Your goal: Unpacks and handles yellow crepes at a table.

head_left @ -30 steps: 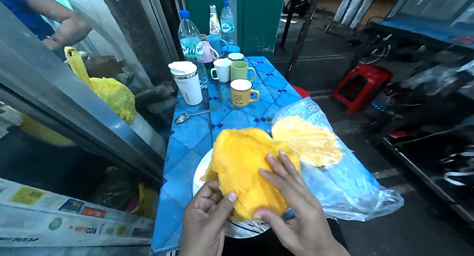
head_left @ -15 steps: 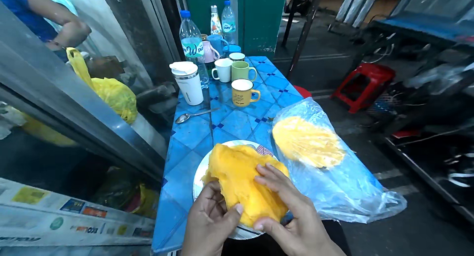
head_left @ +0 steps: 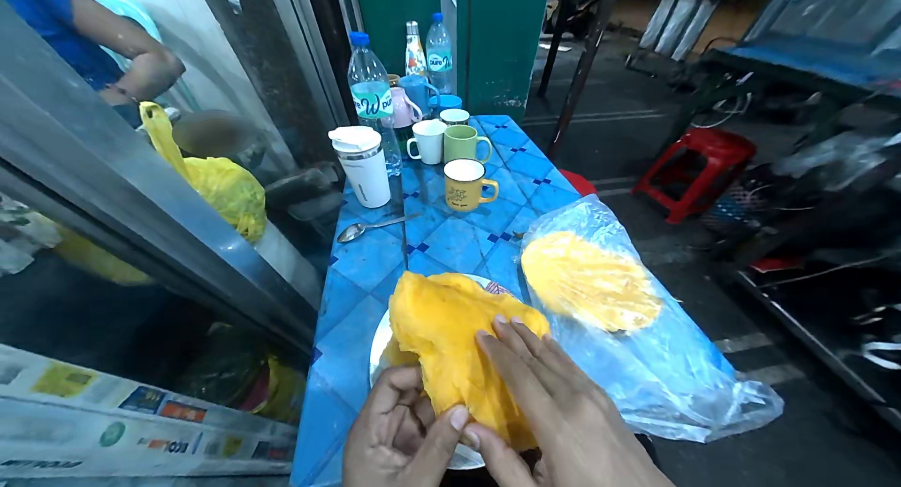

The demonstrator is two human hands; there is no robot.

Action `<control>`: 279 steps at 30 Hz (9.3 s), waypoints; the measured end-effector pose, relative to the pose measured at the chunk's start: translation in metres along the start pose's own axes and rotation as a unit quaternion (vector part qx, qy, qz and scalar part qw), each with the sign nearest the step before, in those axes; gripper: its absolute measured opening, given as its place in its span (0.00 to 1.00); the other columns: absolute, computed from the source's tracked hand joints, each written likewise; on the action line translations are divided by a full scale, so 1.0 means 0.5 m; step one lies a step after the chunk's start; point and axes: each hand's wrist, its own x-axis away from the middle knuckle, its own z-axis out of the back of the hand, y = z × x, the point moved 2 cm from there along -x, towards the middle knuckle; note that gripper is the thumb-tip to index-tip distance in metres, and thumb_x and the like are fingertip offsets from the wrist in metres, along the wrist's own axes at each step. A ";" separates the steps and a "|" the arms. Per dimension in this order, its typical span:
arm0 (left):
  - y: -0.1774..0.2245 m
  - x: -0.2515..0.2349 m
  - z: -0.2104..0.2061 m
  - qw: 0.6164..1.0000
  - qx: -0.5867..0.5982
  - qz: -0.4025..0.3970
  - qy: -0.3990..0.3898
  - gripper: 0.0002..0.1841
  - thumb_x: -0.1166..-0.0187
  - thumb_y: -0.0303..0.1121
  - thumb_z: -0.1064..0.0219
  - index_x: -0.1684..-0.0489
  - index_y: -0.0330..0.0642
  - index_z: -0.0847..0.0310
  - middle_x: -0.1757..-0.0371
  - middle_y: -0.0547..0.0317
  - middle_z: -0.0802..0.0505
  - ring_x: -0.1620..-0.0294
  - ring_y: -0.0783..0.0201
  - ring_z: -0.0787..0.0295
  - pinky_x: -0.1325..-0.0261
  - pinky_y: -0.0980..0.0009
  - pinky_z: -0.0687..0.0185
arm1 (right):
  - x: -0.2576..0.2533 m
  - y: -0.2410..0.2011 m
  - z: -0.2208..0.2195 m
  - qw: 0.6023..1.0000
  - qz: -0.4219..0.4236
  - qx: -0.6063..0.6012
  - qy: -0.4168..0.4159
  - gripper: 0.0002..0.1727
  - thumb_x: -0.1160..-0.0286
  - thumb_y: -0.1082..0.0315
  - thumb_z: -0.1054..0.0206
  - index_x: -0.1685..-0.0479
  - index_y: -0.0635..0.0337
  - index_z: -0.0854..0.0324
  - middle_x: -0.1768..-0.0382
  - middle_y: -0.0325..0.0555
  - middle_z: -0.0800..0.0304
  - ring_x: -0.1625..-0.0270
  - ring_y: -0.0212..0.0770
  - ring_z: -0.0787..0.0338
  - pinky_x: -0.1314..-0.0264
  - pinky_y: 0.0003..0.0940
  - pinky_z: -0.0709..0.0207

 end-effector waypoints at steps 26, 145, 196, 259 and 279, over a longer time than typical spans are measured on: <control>0.019 -0.036 -0.040 0.983 -0.157 0.087 0.032 0.26 0.26 0.28 0.28 0.34 0.25 0.33 0.47 0.53 0.09 0.50 0.66 0.06 0.50 0.70 0.05 | -0.010 0.015 -0.049 0.976 0.089 0.028 0.198 0.10 0.18 0.73 0.39 0.55 0.62 0.11 0.51 0.53 0.02 0.45 0.42 0.03 0.44 0.28 0.11; 0.036 -0.026 0.031 0.988 -0.042 0.141 0.048 0.08 0.28 0.22 0.27 0.55 0.36 0.16 0.55 0.52 0.08 0.63 0.61 0.06 0.58 0.65 0.05 | -0.008 0.015 -0.027 0.930 0.036 -0.364 0.039 0.09 0.17 0.69 0.38 0.61 0.64 0.15 0.46 0.53 0.07 0.41 0.39 0.07 0.40 0.33 0.11; 0.043 -0.003 0.034 0.987 -0.086 0.118 -0.070 0.10 0.31 0.30 0.20 0.57 0.41 0.13 0.55 0.62 0.07 0.55 0.67 0.07 0.47 0.67 0.05 | -0.038 0.040 -0.054 0.840 -0.012 -0.540 -0.057 0.11 0.18 0.65 0.33 0.60 0.66 0.12 0.54 0.44 0.10 0.46 0.32 0.12 0.39 0.28 0.16; 0.020 0.009 0.053 0.988 -0.070 0.085 -0.105 0.07 0.19 0.36 0.30 0.52 0.47 0.10 0.57 0.65 0.06 0.57 0.73 0.08 0.49 0.72 0.09 | -0.015 0.028 -0.028 0.924 0.016 -0.377 -0.056 0.20 0.33 0.54 0.19 0.51 0.58 0.14 0.55 0.42 0.10 0.49 0.30 0.12 0.45 0.26 0.16; 0.052 -0.107 0.052 0.932 -0.346 -0.098 -0.053 0.09 0.23 0.48 0.26 0.55 0.58 0.07 0.56 0.70 0.05 0.52 0.68 0.08 0.45 0.67 0.09 | -0.085 0.080 0.043 0.929 -0.006 -0.370 0.029 0.04 0.20 0.67 0.32 0.56 0.51 0.12 0.63 0.34 0.08 0.62 0.30 0.09 0.60 0.24 0.12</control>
